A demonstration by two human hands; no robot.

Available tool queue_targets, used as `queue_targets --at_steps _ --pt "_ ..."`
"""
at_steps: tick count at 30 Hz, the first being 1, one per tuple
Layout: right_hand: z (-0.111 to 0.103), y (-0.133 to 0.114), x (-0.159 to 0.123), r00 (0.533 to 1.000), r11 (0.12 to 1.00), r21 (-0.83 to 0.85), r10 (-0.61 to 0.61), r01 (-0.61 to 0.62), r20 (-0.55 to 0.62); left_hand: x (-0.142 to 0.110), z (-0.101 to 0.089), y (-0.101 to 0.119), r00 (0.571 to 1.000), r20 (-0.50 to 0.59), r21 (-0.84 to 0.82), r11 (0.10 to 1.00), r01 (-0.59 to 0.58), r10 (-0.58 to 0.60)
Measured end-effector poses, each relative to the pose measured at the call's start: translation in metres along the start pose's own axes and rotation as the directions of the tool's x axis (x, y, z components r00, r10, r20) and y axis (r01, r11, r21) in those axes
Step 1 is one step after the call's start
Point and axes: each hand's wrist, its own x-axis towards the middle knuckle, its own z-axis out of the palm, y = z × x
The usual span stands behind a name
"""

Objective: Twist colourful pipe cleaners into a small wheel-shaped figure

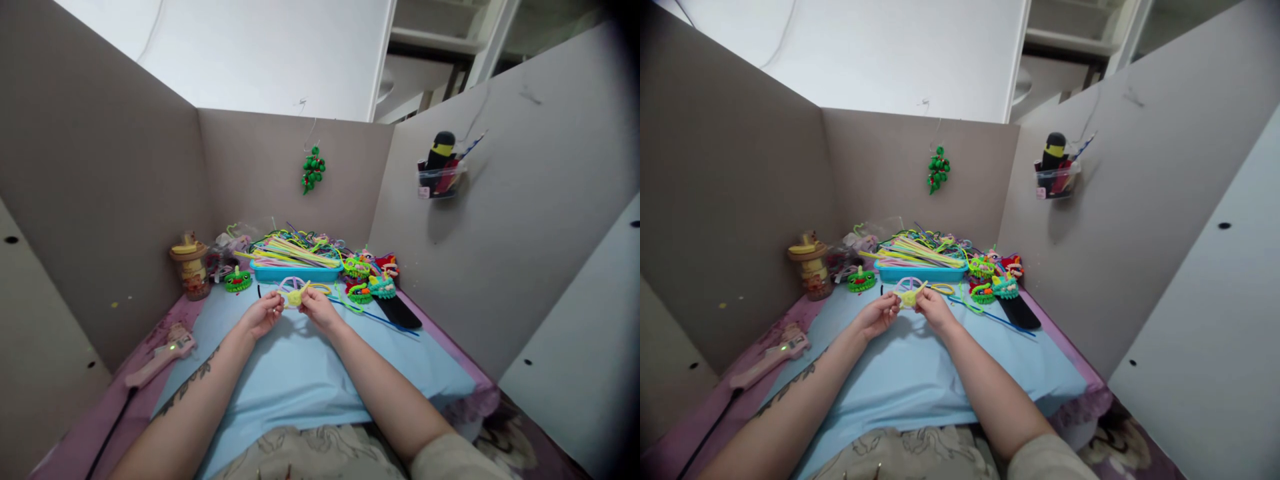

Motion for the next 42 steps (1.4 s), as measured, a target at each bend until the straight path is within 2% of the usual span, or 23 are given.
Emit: queue_targets --at_steps 11,18,26,36,39,42 --pt "0.0 0.003 0.0 1.0 0.999 -0.036 -0.011 0.012 0.021 0.003 -0.002 -0.003 0.999 0.029 -0.071 0.997 -0.02 0.022" --pt "0.0 0.001 0.0 1.0 0.997 -0.072 -0.019 0.019 -0.001 -0.002 0.002 0.002 0.999 0.047 -0.038 0.999 -0.001 0.002" --pt "-0.003 0.006 0.001 1.0 0.99 -0.14 0.001 0.001 0.018 0.005 -0.004 -0.001 0.997 -0.063 0.039 0.998 -0.046 0.048" --pt "-0.004 0.01 0.002 1.0 0.985 -0.173 0.006 -0.003 0.017 0.004 -0.002 -0.002 0.998 -0.054 0.03 0.999 -0.03 0.031" --pt "-0.004 0.008 0.002 1.0 0.985 -0.17 -0.004 0.003 -0.007 0.004 -0.001 -0.004 0.985 -0.161 0.128 0.991 -0.039 0.06" --pt "-0.004 0.005 0.004 0.994 0.995 -0.095 0.009 -0.019 -0.108 0.005 0.0 -0.006 0.943 -0.304 0.226 0.972 -0.07 0.139"
